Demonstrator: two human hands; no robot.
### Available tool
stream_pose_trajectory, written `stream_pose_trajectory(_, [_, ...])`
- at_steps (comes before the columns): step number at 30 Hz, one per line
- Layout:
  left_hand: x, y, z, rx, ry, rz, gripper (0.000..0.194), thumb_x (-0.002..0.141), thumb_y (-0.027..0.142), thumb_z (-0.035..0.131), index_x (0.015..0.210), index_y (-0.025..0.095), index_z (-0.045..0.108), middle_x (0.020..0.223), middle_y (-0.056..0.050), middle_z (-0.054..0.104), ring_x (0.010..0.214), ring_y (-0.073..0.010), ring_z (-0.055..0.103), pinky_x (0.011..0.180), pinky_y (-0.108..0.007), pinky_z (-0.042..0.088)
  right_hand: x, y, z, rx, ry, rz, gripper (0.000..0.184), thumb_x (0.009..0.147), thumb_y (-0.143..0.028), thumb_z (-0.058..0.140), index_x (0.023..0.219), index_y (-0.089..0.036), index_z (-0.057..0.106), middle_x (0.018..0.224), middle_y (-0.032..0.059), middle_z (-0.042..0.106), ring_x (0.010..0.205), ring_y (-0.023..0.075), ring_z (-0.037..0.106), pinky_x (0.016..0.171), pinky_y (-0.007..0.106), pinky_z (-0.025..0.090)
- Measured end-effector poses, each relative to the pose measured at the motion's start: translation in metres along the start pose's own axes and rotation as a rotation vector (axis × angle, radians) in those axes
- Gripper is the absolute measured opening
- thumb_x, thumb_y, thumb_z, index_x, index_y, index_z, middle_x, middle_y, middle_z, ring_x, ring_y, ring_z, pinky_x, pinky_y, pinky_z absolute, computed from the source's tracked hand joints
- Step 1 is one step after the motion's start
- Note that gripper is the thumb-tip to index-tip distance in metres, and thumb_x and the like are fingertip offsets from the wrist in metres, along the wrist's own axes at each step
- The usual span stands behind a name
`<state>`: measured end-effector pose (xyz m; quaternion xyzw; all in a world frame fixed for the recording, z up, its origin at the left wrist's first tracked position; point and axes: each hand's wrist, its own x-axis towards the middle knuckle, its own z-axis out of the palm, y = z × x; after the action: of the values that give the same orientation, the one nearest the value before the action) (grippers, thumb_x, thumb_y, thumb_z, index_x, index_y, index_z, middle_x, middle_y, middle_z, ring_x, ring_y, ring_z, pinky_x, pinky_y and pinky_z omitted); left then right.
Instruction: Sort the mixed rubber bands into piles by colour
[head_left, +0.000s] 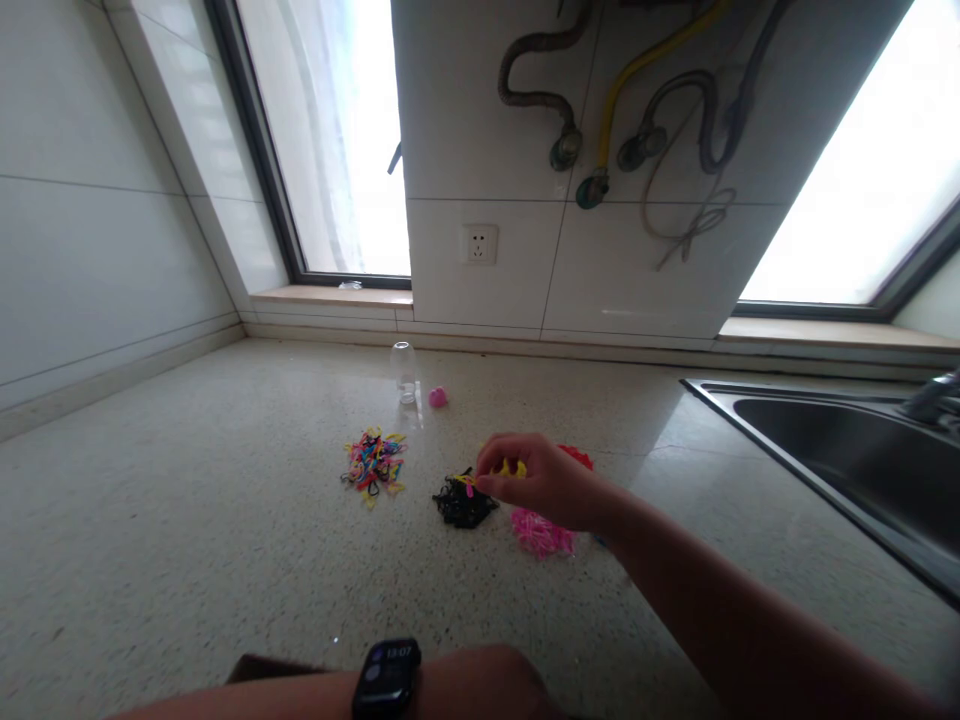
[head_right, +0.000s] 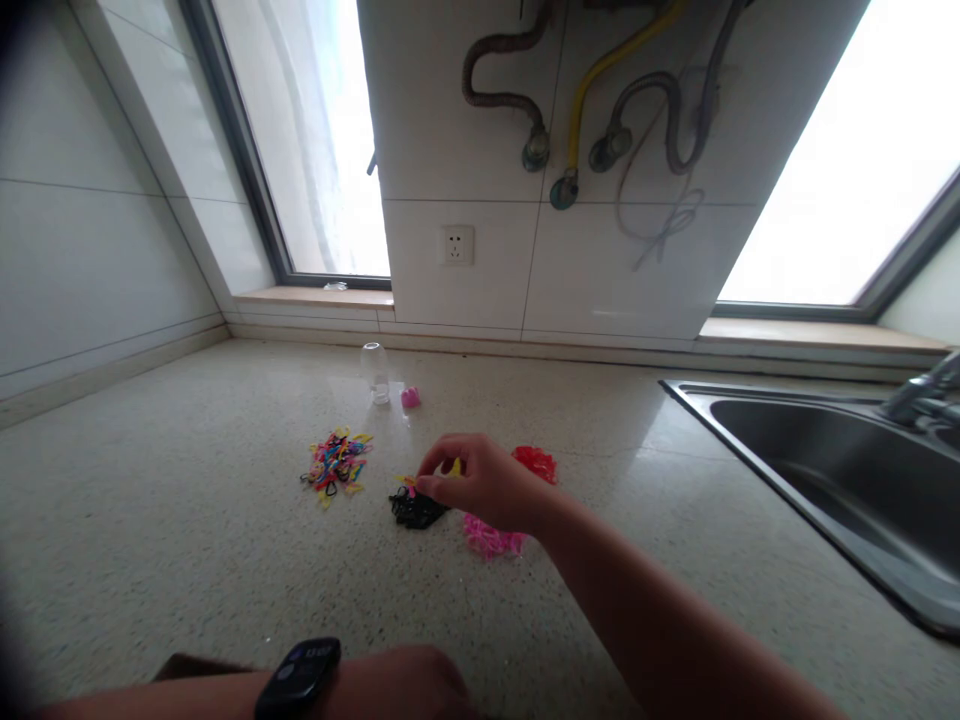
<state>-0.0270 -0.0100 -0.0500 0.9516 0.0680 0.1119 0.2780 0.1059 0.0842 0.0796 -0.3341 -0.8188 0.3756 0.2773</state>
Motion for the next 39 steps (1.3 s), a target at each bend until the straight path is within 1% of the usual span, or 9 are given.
stream_pose_trajectory(3, [-0.002,0.013,-0.023,-0.048,0.126,0.083,0.038,0.094,0.022,0.056,0.059,0.019,0.042,0.051,0.003,0.048,0.044,-0.0088,0.036,0.044,-0.024,0.030,-0.010,0.001,-0.005,0.050,0.014,-0.004,0.015,0.083,-0.030,0.069,0.081,-0.015,0.069,0.080,0.0030,0.064,0.074,0.0131,0.054,0.069,0.028,0.043])
stream_pose_trajectory(5, [-0.002,0.025,-0.041,-0.099,0.202,0.118,0.022,0.093,0.022,0.055,0.072,0.018,0.059,0.056,0.002,0.052,0.050,-0.0106,0.042,0.048,-0.026,0.031,-0.016,0.004,-0.010,0.080,0.029,-0.023,0.016,0.083,-0.031,0.069,0.081,-0.016,0.068,0.079,0.0023,0.063,0.073,0.0127,0.052,0.068,0.027,0.042])
stream_pose_trajectory(8, [0.002,0.040,-0.061,-0.311,0.334,-0.151,0.012,0.088,0.022,0.060,0.090,0.017,0.070,0.056,0.003,0.051,0.050,-0.0097,0.045,0.050,-0.023,0.033,-0.024,0.014,-0.019,0.104,0.049,-0.031,0.016,0.084,-0.032,0.069,0.082,-0.016,0.069,0.079,0.0021,0.063,0.073,0.0124,0.051,0.068,0.027,0.042])
stream_pose_trajectory(12, [0.009,0.045,-0.068,-0.554,0.598,-0.535,0.018,0.087,0.024,0.056,0.089,0.015,0.071,0.058,0.003,0.045,0.051,-0.0087,0.037,0.048,-0.021,0.028,-0.032,0.028,-0.028,0.119,0.057,0.005,0.017,0.085,-0.033,0.068,0.082,-0.016,0.069,0.079,0.0021,0.062,0.070,0.0121,0.051,0.066,0.027,0.043])
stream_pose_trajectory(16, [0.013,0.038,-0.070,-0.807,0.745,-0.602,0.025,0.087,0.039,0.059,0.094,0.015,0.062,0.061,0.005,0.042,0.052,-0.0079,0.032,0.048,-0.021,0.025,-0.037,0.037,-0.032,0.151,0.056,-0.026,0.017,0.085,-0.034,0.069,0.083,-0.017,0.069,0.082,0.0029,0.063,0.073,0.0129,0.053,0.069,0.028,0.044])
stream_pose_trajectory(21, [0.015,0.029,-0.071,-1.025,0.876,-0.624,0.056,0.085,0.052,0.062,0.126,0.014,0.053,0.053,0.010,0.037,0.044,-0.0063,0.027,0.044,-0.020,0.021,-0.040,0.036,-0.036,0.143,0.042,-0.057,0.015,0.086,-0.032,0.068,0.083,-0.017,0.068,0.085,0.0034,0.064,0.074,0.0126,0.054,0.070,0.028,0.045])
stream_pose_trajectory(25, [0.016,0.025,-0.069,-1.099,0.936,-0.625,0.066,0.081,0.053,0.069,0.130,0.013,0.052,0.049,0.011,0.035,0.042,-0.0056,0.026,0.042,-0.020,0.019,-0.042,0.032,-0.036,0.139,0.013,-0.065,0.016,0.085,-0.032,0.068,0.081,-0.017,0.067,0.083,0.0030,0.064,0.074,0.0126,0.054,0.070,0.028,0.045])
stream_pose_trajectory(32, [0.017,0.022,-0.069,-1.156,0.935,-0.643,0.044,0.078,0.052,0.073,0.098,0.015,0.059,0.050,0.011,0.037,0.041,-0.0037,0.025,0.040,-0.020,0.017,-0.044,0.030,-0.032,0.127,-0.065,-0.082,0.014,0.085,-0.029,0.069,0.080,-0.017,0.066,0.082,0.0028,0.063,0.072,0.0123,0.054,0.067,0.027,0.045])
stream_pose_trajectory(39, [0.016,0.023,-0.070,-1.108,0.918,-0.646,0.042,0.080,0.053,0.071,0.091,0.016,0.058,0.050,0.010,0.037,0.042,-0.0041,0.026,0.040,-0.020,0.018,-0.044,0.032,-0.033,0.142,-0.057,-0.087,0.016,0.084,-0.031,0.069,0.080,-0.017,0.064,0.082,0.0025,0.062,0.072,0.0122,0.053,0.068,0.027,0.045])
